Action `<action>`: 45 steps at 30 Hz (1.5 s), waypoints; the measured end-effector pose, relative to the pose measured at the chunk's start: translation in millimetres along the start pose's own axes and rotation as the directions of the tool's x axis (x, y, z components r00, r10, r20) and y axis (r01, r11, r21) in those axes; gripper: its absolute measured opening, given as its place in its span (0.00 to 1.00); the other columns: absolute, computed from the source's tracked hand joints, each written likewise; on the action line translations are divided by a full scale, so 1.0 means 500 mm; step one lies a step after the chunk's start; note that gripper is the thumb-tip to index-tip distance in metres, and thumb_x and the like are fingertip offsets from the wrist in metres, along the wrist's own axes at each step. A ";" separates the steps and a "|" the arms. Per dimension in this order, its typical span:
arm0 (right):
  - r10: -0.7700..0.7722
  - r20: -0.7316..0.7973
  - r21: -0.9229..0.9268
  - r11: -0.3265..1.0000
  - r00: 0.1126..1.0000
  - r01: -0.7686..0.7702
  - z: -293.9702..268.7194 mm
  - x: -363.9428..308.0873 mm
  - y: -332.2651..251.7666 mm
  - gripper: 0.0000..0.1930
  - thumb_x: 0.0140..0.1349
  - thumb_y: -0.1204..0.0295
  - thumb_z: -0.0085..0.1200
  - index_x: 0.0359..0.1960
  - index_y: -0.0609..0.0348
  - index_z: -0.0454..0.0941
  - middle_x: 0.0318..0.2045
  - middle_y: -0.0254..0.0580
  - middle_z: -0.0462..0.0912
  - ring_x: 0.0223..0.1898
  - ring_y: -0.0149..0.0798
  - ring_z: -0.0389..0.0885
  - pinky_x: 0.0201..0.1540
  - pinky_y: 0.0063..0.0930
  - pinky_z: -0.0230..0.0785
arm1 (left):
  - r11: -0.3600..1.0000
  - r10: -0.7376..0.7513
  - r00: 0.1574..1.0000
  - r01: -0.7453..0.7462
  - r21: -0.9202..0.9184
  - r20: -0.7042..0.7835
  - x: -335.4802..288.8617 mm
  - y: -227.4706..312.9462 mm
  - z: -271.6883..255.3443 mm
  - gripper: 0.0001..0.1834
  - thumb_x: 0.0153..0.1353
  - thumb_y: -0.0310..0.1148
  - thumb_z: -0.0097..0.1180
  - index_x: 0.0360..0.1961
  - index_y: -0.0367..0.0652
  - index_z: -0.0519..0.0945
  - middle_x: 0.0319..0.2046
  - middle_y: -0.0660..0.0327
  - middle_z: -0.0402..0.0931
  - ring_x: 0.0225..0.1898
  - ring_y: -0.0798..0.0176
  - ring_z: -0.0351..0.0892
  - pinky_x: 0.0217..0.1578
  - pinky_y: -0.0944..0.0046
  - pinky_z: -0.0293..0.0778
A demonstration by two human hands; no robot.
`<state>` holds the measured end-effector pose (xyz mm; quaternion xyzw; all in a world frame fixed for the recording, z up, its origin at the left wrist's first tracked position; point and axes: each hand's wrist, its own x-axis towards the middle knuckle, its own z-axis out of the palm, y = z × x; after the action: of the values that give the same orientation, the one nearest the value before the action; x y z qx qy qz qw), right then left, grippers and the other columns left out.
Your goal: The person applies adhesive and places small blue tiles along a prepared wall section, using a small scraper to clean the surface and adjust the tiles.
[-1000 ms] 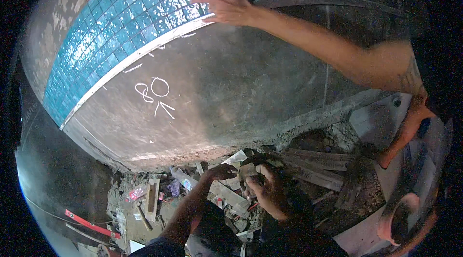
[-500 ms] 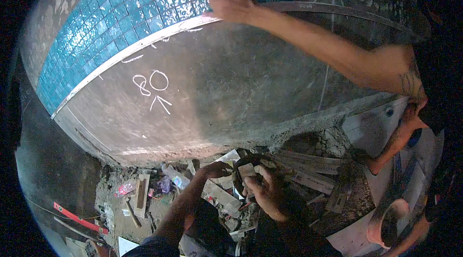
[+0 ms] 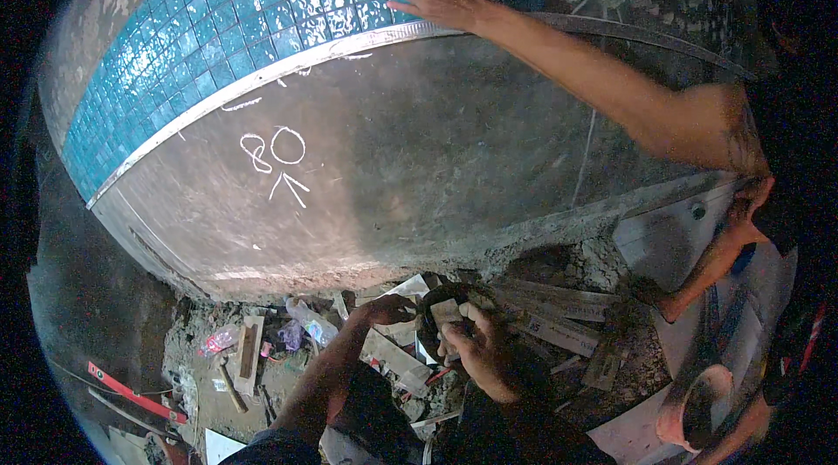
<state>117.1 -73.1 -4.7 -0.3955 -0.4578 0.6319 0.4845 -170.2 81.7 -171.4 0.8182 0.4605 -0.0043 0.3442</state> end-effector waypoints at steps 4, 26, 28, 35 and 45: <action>-0.028 0.031 0.058 0.998 0.999 0.027 0.002 0.001 0.011 0.10 0.70 0.75 0.54 0.50 0.66 0.77 0.32 0.41 0.82 0.28 0.35 0.82 0.26 0.31 0.74 | 0.999 0.024 1.000 -0.024 0.030 -0.018 -0.001 -0.017 0.007 0.25 0.71 0.51 0.57 0.60 0.46 0.83 0.57 0.49 0.83 0.59 0.44 0.80 0.61 0.51 0.74; -0.132 -0.066 -0.046 0.991 0.989 0.129 -0.030 0.026 -0.023 0.12 0.66 0.75 0.56 0.49 0.67 0.78 0.34 0.40 0.83 0.34 0.33 0.84 0.36 0.31 0.78 | 0.997 -0.075 0.997 0.076 -0.001 0.035 -0.023 -0.010 -0.005 0.32 0.68 0.53 0.61 0.64 0.41 0.79 0.59 0.43 0.80 0.59 0.43 0.80 0.60 0.51 0.76; -0.175 -0.148 -0.022 0.984 0.973 0.174 -0.033 0.034 -0.029 0.11 0.65 0.75 0.57 0.48 0.67 0.80 0.35 0.40 0.84 0.37 0.32 0.84 0.37 0.31 0.77 | 0.986 -0.085 0.995 0.091 -0.142 0.052 -0.023 -0.049 0.017 0.32 0.68 0.52 0.61 0.64 0.38 0.78 0.58 0.43 0.80 0.58 0.43 0.82 0.60 0.52 0.77; -0.606 -0.226 -0.333 0.784 0.763 0.524 -0.123 0.140 -0.147 0.09 0.68 0.71 0.59 0.41 0.65 0.81 0.33 0.37 0.85 0.37 0.28 0.80 0.37 0.28 0.71 | 0.983 -0.184 0.973 0.184 0.010 0.137 -0.002 -0.065 0.016 0.33 0.68 0.52 0.62 0.65 0.38 0.77 0.54 0.43 0.83 0.54 0.49 0.85 0.57 0.56 0.79; -0.969 -0.225 -0.701 0.235 0.104 0.673 -0.155 0.425 -0.537 0.07 0.66 0.72 0.60 0.33 0.63 0.78 0.30 0.57 0.83 0.35 0.65 0.83 0.35 0.49 0.72 | 0.996 -0.080 0.997 0.080 -0.031 -0.013 -0.137 -0.100 -0.027 0.27 0.68 0.50 0.62 0.61 0.43 0.81 0.51 0.49 0.86 0.54 0.51 0.85 0.55 0.53 0.80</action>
<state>210.9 178.9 220.6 -0.3353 -0.5289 -0.0650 0.7769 -251.6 54.8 -166.6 0.7938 0.4953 -0.0053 0.3528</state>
